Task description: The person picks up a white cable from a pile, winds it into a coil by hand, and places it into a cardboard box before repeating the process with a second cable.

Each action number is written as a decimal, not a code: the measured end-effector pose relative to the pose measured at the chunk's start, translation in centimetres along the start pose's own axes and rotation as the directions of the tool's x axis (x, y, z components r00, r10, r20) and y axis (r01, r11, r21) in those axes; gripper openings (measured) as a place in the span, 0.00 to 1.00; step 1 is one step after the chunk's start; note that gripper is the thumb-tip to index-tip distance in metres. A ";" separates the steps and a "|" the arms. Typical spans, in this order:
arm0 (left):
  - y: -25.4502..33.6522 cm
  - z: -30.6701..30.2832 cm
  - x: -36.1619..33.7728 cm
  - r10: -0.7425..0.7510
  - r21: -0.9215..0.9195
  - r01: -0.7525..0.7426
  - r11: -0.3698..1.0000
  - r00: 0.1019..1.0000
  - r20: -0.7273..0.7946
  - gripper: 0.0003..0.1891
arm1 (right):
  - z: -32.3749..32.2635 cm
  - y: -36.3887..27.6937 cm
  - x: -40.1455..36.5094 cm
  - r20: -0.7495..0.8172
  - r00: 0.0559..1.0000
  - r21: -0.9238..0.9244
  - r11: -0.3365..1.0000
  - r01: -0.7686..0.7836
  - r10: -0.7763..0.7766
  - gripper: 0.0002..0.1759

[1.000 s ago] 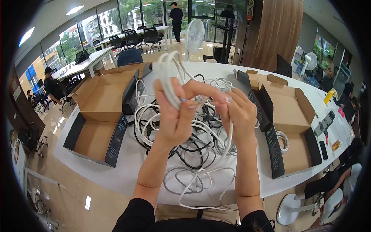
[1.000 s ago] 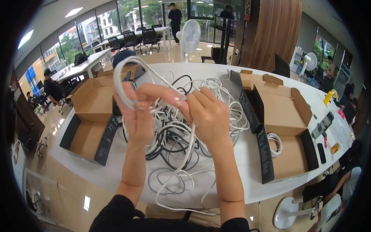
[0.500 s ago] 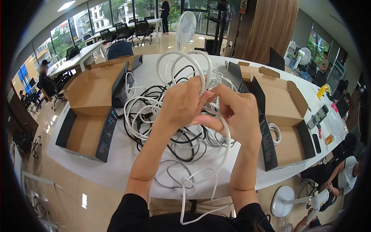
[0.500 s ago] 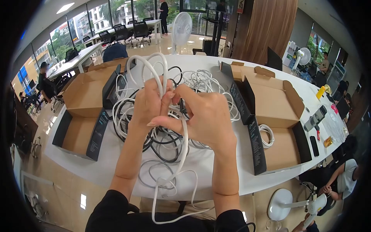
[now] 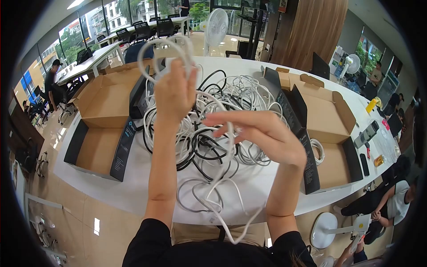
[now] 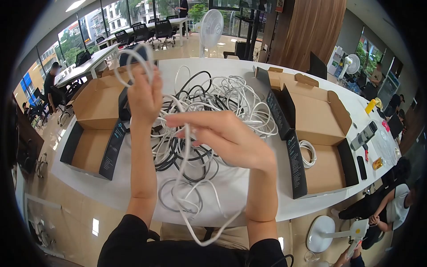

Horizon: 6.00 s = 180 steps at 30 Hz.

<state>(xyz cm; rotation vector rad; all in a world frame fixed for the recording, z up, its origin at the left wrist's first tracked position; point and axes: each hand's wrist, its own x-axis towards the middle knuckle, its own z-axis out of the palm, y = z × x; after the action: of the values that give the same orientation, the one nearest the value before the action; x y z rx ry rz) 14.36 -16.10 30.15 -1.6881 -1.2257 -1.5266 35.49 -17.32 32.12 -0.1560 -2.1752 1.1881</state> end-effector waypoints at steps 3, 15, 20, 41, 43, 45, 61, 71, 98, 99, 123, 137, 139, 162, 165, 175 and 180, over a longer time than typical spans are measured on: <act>-1.9 -0.2 0.1 -0.123 -0.051 0.114 0.992 0.964 -0.235 0.07 | 1.8 -0.5 1.3 0.056 0.998 0.087 0.996 -0.015 0.010 0.24; -5.5 -0.5 0.3 -0.336 0.273 0.386 0.881 0.918 -0.212 0.09 | 5.4 1.5 1.6 -0.037 0.994 -0.820 0.572 0.030 -0.106 0.12; -4.7 -1.1 0.6 -0.294 0.270 0.338 0.902 0.937 -0.191 0.09 | 2.2 1.7 0.5 -0.223 0.966 -0.827 0.551 -0.115 -0.132 0.06; 9.1 -3.2 -0.4 -0.010 -0.685 0.441 0.579 0.844 0.536 0.11 | -7.5 -5.7 -3.2 -0.282 0.593 -0.927 0.054 -0.372 -0.754 0.10; 8.6 -2.3 -0.7 0.013 -0.732 0.491 0.472 0.826 0.563 0.11 | -7.7 -6.1 -3.2 -0.222 0.606 -0.926 -0.030 -0.376 -0.764 0.10; 7.8 -2.7 -0.7 0.035 -0.768 0.579 0.273 0.792 0.610 0.12 | -8.1 -6.6 -3.3 -0.131 0.610 -0.927 -0.121 -0.355 -0.782 0.10; 13.6 -6.7 -3.2 0.244 -0.607 0.506 -0.612 0.851 0.464 0.18 | 5.1 -3.7 -12.2 -0.741 0.589 -0.396 0.918 0.002 -0.321 0.31; 17.9 -9.8 -8.8 0.640 -0.630 0.773 -0.069 0.519 0.567 0.25 | 9.3 -6.1 -17.7 -0.588 0.724 -0.555 0.831 -0.035 -0.362 0.21; 22.3 -6.8 -16.5 0.663 0.094 0.953 -0.287 0.127 0.738 0.24 | 9.1 -9.4 -27.2 -0.473 0.856 -0.553 0.685 -0.474 0.210 0.14; 22.5 -6.7 -16.5 0.661 0.109 0.939 -0.327 0.145 0.737 0.23 | 9.1 -9.6 -27.1 -0.514 0.838 -0.531 0.700 -0.477 0.182 0.14; 27.9 -2.4 -19.9 0.496 0.002 0.606 -0.795 0.648 0.578 0.21 | 11.4 -7.3 -28.8 -0.996 0.008 -0.087 0.895 -0.437 -0.093 0.13; 30.4 1.2 -22.1 0.728 0.126 0.754 -0.644 0.554 0.404 0.19 | 12.5 -10.8 -31.2 -0.987 0.069 -0.153 0.696 -0.702 -0.147 0.10; 29.5 2.0 -21.2 0.843 0.110 0.868 -0.485 0.430 0.323 0.23 | 12.2 -11.4 -32.5 -0.991 0.102 -0.133 0.652 -0.746 -0.086 0.10; 28.1 1.4 -18.2 0.574 0.162 0.614 -0.772 0.566 0.592 0.19 | 10.3 -4.7 -32.2 -0.965 0.262 -0.123 0.923 -0.365 -0.025 0.24; 26.1 1.5 -17.9 0.433 0.034 0.536 -0.844 0.642 0.633 0.18 | 10.0 -3.9 -32.4 -0.919 0.374 -0.095 0.853 -0.514 0.123 0.21; 22.5 1.9 -16.6 0.029 -0.338 0.317 -0.886 0.766 0.642 0.14 | 9.5 -4.1 -33.1 -0.731 0.526 -0.143 0.656 -0.741 0.435 0.14; 21.5 1.8 -15.3 -0.332 -0.683 0.241 -0.690 0.733 0.594 0.14 | 9.1 -5.3 -36.6 -0.718 0.592 -0.102 0.786 -0.610 0.366 0.10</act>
<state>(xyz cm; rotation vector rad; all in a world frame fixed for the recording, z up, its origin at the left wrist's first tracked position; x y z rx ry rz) 35.16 -27.89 18.79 -1.6857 0.4460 -4.1162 59.82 -41.25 15.18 -1.2399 -1.6682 0.8021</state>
